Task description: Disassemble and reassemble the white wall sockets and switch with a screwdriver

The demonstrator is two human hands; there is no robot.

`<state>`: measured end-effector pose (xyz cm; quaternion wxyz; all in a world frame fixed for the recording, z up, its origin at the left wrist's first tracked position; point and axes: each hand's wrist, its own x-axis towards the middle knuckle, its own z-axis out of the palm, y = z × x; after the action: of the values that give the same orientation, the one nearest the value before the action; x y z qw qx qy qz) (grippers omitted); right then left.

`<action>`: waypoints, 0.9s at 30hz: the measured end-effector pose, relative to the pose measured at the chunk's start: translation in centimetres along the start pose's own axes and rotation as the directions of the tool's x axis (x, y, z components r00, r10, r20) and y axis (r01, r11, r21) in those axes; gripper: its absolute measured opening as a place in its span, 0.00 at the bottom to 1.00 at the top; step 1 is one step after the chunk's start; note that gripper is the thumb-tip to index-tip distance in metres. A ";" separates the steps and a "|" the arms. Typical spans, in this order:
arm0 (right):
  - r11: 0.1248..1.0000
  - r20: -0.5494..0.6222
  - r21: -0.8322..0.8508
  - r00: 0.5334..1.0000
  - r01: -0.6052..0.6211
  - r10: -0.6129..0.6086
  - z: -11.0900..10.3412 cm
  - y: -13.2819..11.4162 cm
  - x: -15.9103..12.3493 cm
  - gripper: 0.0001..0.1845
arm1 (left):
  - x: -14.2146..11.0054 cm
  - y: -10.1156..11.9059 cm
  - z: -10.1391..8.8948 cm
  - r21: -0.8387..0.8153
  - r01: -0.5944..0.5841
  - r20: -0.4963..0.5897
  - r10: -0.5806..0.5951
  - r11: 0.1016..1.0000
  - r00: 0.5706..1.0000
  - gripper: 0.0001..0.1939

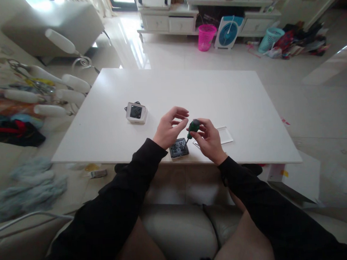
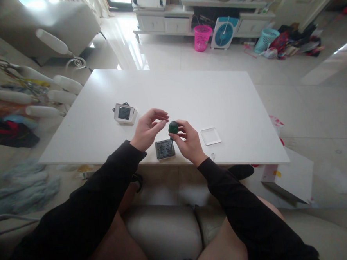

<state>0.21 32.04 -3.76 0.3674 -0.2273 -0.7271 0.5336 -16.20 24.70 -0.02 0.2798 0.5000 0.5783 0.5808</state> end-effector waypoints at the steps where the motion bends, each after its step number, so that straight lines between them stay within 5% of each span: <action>1: 1.000 0.011 -0.006 1.000 0.003 -0.003 0.0 0.0 -0.1 0.17 | 0.0 0.1 0.0 -0.007 -0.028 -0.005 0.028 1.000 1.000 0.10; 8: 0.995 0.003 0.004 0.995 0.098 -0.098 0.3 0.5 -0.3 0.19 | -0.1 0.5 0.6 -0.027 -0.194 0.002 0.194 0.981 0.981 0.10; 27: 0.994 0.014 -0.020 0.994 0.109 -0.109 0.8 0.4 -0.8 0.18 | -0.3 1.4 0.7 0.088 -0.309 0.076 0.303 0.947 0.950 0.05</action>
<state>0.10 31.15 -4.51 0.3888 -0.1876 -0.7464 0.5065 -15.15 24.44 1.11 0.1789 0.6145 0.5127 0.5723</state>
